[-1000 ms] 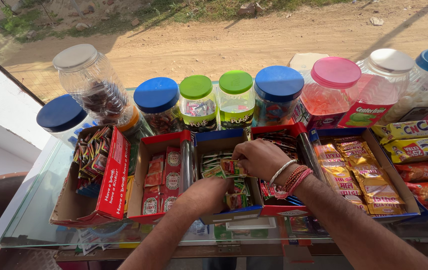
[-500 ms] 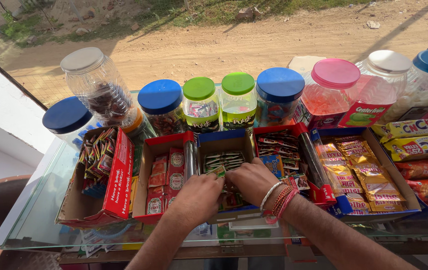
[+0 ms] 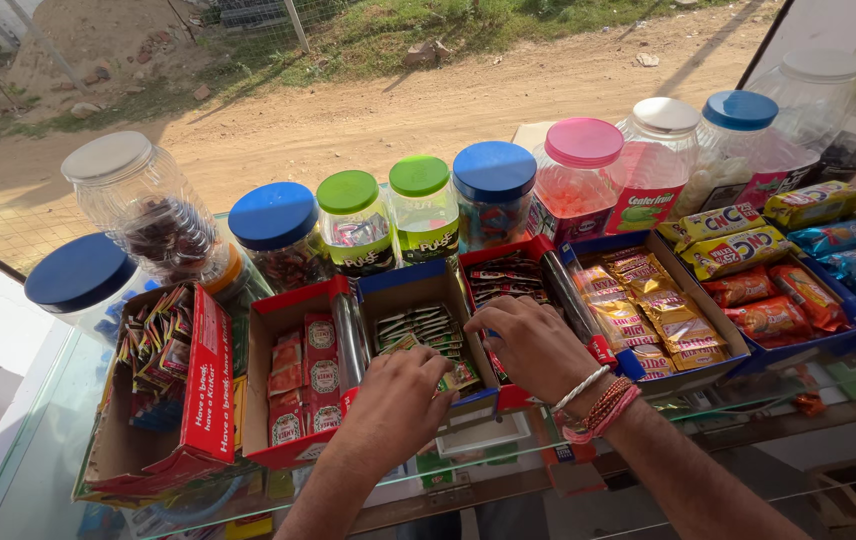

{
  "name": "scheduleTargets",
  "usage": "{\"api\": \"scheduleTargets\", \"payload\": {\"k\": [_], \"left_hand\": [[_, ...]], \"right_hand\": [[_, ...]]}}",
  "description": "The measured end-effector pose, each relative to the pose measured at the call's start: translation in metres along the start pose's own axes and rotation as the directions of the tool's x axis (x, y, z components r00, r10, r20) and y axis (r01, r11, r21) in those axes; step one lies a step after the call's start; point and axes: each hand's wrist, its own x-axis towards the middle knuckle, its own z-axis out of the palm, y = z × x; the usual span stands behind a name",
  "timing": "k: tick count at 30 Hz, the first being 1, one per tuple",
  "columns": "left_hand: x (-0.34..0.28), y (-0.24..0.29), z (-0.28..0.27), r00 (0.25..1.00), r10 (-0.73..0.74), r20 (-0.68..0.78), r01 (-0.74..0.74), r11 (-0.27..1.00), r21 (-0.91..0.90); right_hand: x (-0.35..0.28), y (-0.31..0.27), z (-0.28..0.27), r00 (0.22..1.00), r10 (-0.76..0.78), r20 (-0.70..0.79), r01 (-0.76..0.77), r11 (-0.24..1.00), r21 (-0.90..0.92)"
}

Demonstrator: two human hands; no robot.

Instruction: The person organizes snack packets and small boxes on a glass display counter in a small shop. They pick up items from the floor, arrange them in boxes, and place them on the shelves, then discard a plastic bag into a red bucket.

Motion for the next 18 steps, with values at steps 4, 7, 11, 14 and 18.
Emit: {"api": "scheduleTargets", "payload": {"k": [4,7,11,14,18], "left_hand": [[-0.004,0.008,0.003,0.998,0.058,0.002,-0.058,0.998,0.009],[-0.01,0.009,0.007,0.995,0.095,0.011,-0.095,0.995,0.009],[-0.015,0.009,0.015,0.992,0.088,0.087,-0.09,0.996,0.02],[-0.021,0.01,0.021,0.992,0.121,0.04,-0.122,0.992,0.043],[-0.027,0.016,0.025,0.973,0.213,-0.088,-0.209,0.977,0.05]], "right_hand": [[-0.019,0.01,-0.025,0.961,0.277,-0.012,-0.277,0.96,-0.052],[-0.033,0.014,-0.038,0.922,0.373,-0.104,-0.374,0.927,0.007],[-0.048,0.012,-0.046,0.846,0.522,-0.112,-0.522,0.852,0.03],[-0.056,0.003,-0.043,0.824,0.557,-0.1,-0.555,0.83,0.055],[-0.072,-0.018,-0.035,0.924,0.36,-0.126,-0.361,0.932,0.013]]}}
